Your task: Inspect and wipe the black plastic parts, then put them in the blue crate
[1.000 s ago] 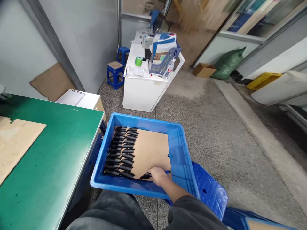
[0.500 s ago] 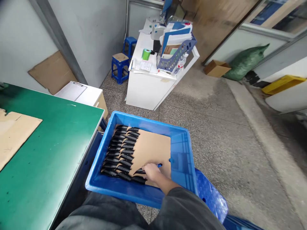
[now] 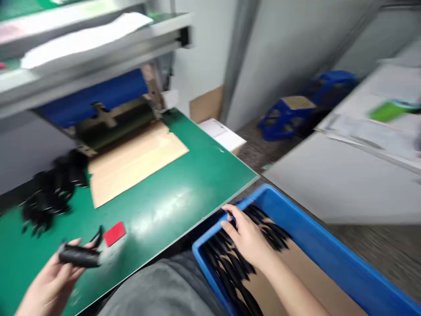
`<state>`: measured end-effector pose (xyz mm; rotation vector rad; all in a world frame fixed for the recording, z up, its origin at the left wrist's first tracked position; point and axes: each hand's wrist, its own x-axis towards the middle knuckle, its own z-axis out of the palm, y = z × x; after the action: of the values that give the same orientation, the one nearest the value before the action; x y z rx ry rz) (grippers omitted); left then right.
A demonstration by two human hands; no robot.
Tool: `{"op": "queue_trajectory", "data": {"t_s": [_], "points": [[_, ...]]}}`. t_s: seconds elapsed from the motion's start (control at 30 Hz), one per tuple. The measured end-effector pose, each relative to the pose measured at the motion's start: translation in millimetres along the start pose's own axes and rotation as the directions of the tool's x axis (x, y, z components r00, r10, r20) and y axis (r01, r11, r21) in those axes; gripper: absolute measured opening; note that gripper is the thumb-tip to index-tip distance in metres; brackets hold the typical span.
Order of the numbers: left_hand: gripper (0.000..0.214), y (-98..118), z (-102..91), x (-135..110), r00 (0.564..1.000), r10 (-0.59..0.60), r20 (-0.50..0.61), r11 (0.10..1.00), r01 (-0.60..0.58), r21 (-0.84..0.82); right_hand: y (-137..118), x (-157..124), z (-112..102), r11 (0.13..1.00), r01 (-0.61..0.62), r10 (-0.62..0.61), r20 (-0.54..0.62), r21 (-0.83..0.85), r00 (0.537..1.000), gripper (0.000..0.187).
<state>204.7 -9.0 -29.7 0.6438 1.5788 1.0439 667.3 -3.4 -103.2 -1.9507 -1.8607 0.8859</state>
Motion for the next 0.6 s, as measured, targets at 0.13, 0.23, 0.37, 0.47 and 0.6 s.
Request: {"op": "queue_trajectory", "data": {"t_s": [0.13, 0.23, 0.37, 0.47, 0.6], "points": [[0.066, -0.9, 2.9, -18.6, 0.970, 0.225, 0.090, 0.949, -0.198, -0.244, -167.2, 28.1, 13.2, 0.801, 0.569, -0.583, 0.029, 0.184, 0.812, 0.060], [0.061, 8.9, -1.2, -34.7, 0.941, 0.334, 0.064, 0.885, -0.289, -0.365, -259.2, 23.4, 40.4, 0.653, 0.737, -0.755, 0.072, 0.176, 0.652, 0.064], [0.058, 18.8, -33.6, -50.0, 0.935, 0.355, 0.031, 0.860, -0.313, -0.403, -315.0, 25.3, 70.7, 0.572, 0.814, -0.820, 0.049, 0.104, 0.570, 0.069], [0.057, 21.3, -64.0, -50.1, 0.936, 0.349, 0.041, 0.864, -0.304, -0.402, -338.0, 28.8, 87.4, 0.527, 0.850, -0.847, 0.102, 0.028, 0.522, 0.075], [0.055, 20.3, -97.7, -42.6, 0.936, 0.349, 0.040, 0.858, -0.303, -0.414, -367.7, 27.9, 109.8, 0.496, 0.862, -0.842, 0.183, -0.103, 0.507, 0.078]]}}
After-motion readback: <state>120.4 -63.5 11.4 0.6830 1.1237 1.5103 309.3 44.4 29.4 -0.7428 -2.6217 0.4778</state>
